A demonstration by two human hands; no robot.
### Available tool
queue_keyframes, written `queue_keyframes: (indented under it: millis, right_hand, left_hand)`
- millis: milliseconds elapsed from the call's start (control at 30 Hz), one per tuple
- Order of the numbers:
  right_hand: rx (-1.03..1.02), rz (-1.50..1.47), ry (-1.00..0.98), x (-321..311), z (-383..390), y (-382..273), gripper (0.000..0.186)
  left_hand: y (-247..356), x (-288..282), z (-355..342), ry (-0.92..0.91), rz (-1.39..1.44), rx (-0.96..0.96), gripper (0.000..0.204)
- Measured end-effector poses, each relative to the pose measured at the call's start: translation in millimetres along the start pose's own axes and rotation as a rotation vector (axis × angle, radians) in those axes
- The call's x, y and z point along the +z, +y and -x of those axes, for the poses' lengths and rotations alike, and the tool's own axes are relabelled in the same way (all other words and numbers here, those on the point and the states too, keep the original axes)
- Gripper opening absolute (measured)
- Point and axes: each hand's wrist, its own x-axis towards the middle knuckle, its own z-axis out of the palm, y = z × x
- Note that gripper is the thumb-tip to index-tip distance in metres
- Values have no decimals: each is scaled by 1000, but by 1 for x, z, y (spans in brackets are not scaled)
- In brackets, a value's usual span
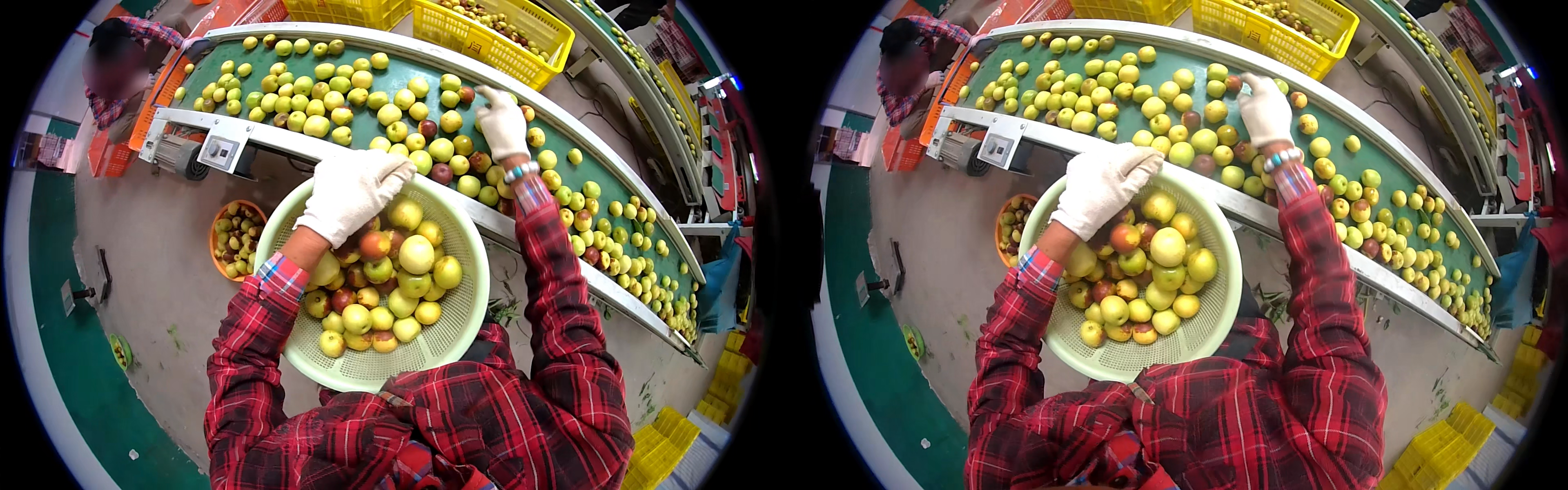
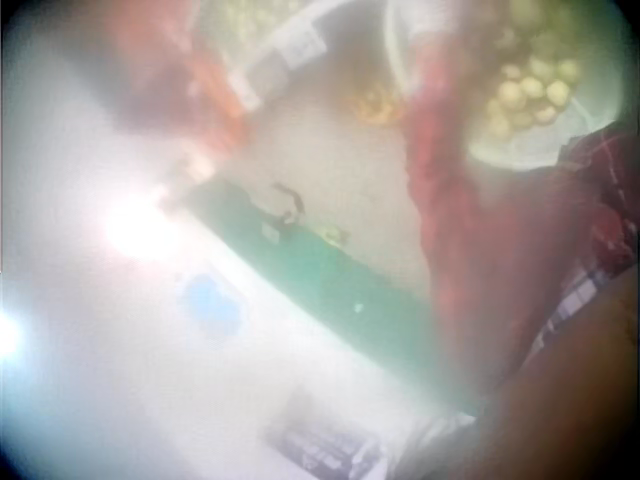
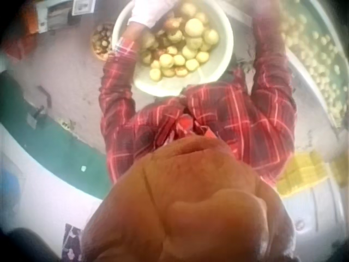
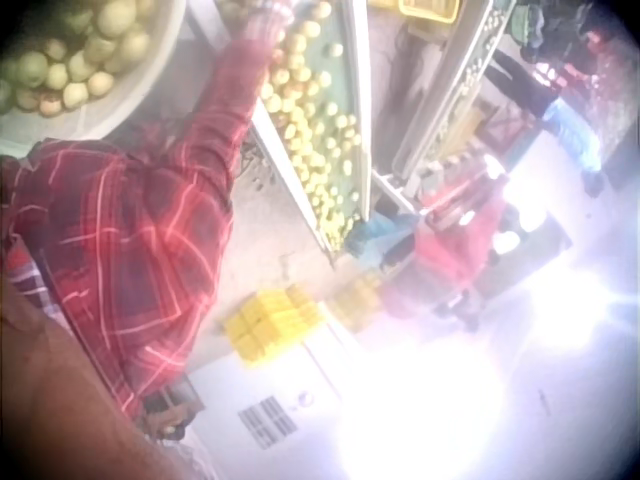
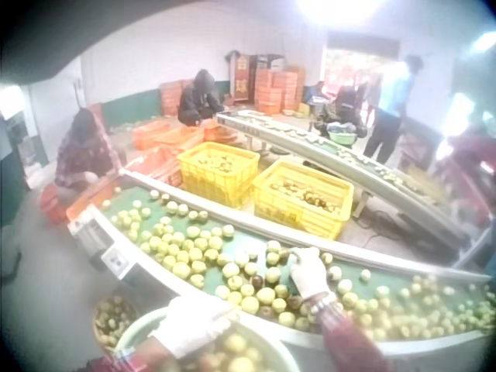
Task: The person picks apples from a moving conveyor belt and places them into a basket. They continue this process, filling the basket with apples of varying colors.
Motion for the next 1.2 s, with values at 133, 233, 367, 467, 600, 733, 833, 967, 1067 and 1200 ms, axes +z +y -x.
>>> queue_keyframes:
  millis: [133, 233, 367, 467, 600, 733, 833, 967, 1067, 1200]
  right_hand:
    - [-53, 197, -192, 38, -49, -4, 30]
    - [1, 277, -209, 46, -57, -2, 29]
    - [-148, 230, -94, 22, -28, -17, 28]
    - [-279, -93, -213, -19, 22, -43, 28]
    - [-616, -18, -508, -29, 67, -81, 13]
    - [-669, 19, -502, -8, 56, -88, 14]
    - [-619, 204, -574, 6, 46, -96, 13]
    - [-491, -42, -319, 6, 54, -70, 24]
    - [-95, -491, -38, -29, 68, -50, 35]
    - [404, -1165, 19, -72, 70, 14, 30]
  left_hand:
    - [5, 1, 1, 39, 23, 39, 22]
    - [10, -4, 5, 32, 19, 3, 22]
    - [7, -8, 13, 20, -46, -11, 18]
    - [16, -9, 9, 6, -32, -17, 19]
    - [18, -5, 11, 20, -38, 3, 20]
    - [23, -4, 9, 37, -40, 35, 20]
    - [22, -1, 6, 61, -25, 34, 22]
    - [23, -2, 10, 106, -25, 59, 22]
    - [25, -6, 17, 83, -53, 18, 23]
    - [35, -12, 17, 43, -84, -15, 22]
